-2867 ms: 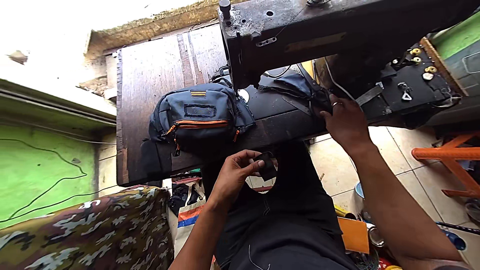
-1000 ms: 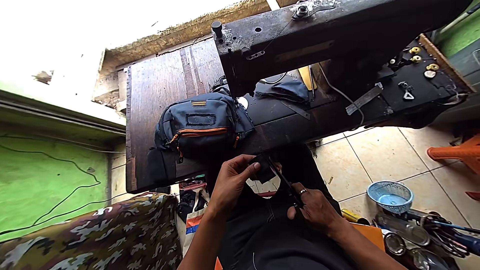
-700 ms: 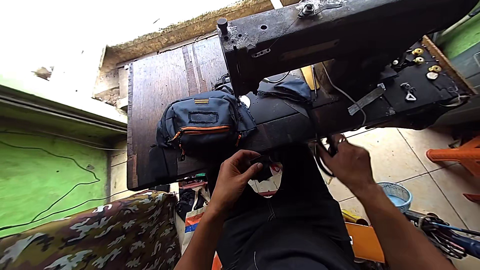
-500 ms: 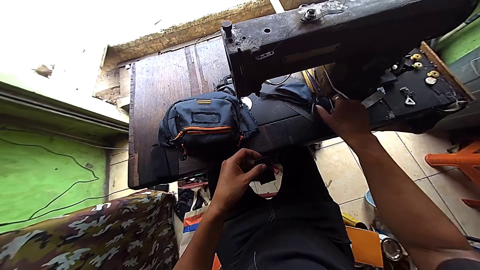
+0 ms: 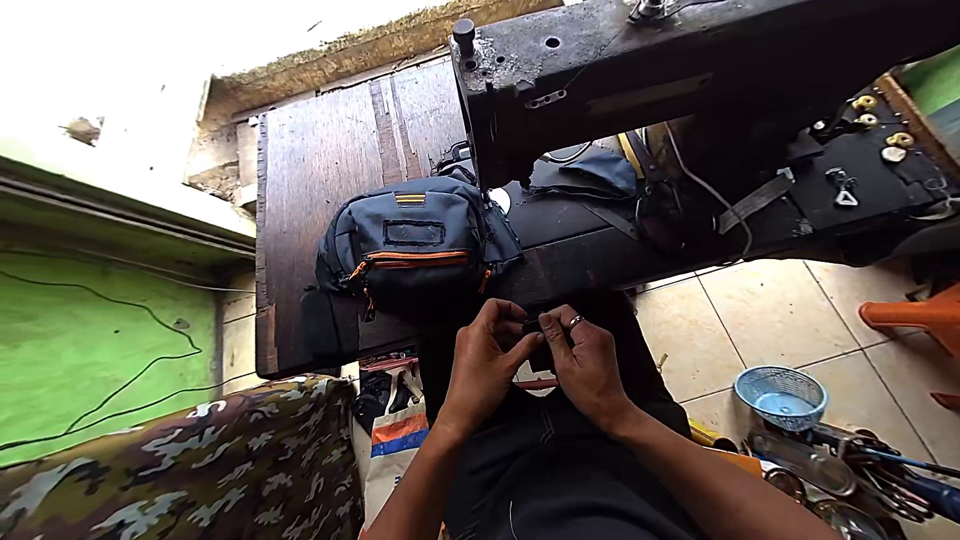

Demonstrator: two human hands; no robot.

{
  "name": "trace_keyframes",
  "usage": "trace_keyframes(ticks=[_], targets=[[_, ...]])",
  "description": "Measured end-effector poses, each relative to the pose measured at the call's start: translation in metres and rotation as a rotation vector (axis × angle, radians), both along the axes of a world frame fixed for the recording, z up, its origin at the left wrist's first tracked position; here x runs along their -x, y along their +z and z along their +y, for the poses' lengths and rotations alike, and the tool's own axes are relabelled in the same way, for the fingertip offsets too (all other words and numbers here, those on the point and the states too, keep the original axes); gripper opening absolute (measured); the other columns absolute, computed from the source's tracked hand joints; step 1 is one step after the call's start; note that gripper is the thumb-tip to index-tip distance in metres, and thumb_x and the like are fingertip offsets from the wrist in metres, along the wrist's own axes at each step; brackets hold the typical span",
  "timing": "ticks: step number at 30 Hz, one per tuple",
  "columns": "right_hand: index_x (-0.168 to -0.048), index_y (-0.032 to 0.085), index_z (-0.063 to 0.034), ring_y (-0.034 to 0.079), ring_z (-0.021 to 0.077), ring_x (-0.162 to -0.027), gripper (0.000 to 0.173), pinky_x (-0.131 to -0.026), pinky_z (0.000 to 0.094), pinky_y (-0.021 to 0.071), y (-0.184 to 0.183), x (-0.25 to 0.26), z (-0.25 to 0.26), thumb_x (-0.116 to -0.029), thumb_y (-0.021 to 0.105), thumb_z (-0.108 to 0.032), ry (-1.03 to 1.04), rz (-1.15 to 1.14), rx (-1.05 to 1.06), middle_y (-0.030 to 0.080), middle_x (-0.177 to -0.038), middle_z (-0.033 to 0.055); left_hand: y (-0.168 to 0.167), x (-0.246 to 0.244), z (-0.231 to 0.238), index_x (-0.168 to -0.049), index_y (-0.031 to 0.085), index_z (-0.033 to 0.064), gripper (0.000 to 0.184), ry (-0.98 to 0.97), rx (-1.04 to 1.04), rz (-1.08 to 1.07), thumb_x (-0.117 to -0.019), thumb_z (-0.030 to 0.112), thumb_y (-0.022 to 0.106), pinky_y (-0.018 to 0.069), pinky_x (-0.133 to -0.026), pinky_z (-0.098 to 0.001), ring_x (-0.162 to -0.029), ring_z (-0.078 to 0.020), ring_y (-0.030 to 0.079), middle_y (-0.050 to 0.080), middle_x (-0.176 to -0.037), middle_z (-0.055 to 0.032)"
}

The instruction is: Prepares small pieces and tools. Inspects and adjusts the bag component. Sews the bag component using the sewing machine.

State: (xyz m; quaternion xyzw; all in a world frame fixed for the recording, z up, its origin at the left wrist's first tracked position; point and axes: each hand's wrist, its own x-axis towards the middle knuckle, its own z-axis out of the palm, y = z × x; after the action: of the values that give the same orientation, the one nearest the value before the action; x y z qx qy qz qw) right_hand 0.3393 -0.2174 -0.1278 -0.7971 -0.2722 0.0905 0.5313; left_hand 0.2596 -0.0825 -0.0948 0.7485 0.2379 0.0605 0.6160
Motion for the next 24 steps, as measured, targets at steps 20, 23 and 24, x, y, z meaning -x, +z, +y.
trace_keyframes(ticks=[20, 23, 24], targets=[[-0.096, 0.07, -0.0058, 0.054, 0.0014, -0.057, 0.024, -0.054, 0.0191, 0.0467, 0.007, -0.066, 0.005, -0.1044, 0.058, -0.024, -0.005, -0.018, -0.029, 0.06, -0.068, -0.002, 0.016, -0.038, 0.02, -0.098, 0.075, 0.0065, 0.03, -0.077, -1.048, -0.133, -0.1048, 0.029, 0.056, 0.0582, -0.067, -0.0353, -0.075, -0.0181, 0.071, 0.072, -0.08, -0.0057], [-0.096, 0.068, -0.0036, 0.055, 0.0121, -0.056, 0.028, -0.052, 0.0303, 0.0471, 0.02, -0.101, 0.028, -0.1065, 0.056, -0.027, 0.037, -0.067, 0.05, 0.059, -0.068, 0.0042, 0.046, -0.06, 0.074, -0.112, 0.073, 0.0054, 0.026, -0.347, -1.31, -0.071, -0.1056, 0.02, 0.053, 0.0559, -0.087, -0.0495, -0.103, -0.0333, 0.07, 0.074, -0.101, -0.0132], [-0.095, 0.068, -0.0028, 0.058, 0.0144, -0.06, 0.029, -0.056, 0.033, 0.0485, 0.021, -0.109, 0.041, -0.1066, 0.056, -0.027, 0.053, -0.073, 0.053, 0.061, -0.07, 0.0062, 0.049, -0.067, 0.092, -0.115, 0.073, 0.0058, 0.025, -0.453, -1.318, -0.071, -0.105, 0.016, 0.052, 0.0517, -0.098, -0.0513, -0.115, -0.0342, 0.067, 0.074, -0.11, -0.0125]])
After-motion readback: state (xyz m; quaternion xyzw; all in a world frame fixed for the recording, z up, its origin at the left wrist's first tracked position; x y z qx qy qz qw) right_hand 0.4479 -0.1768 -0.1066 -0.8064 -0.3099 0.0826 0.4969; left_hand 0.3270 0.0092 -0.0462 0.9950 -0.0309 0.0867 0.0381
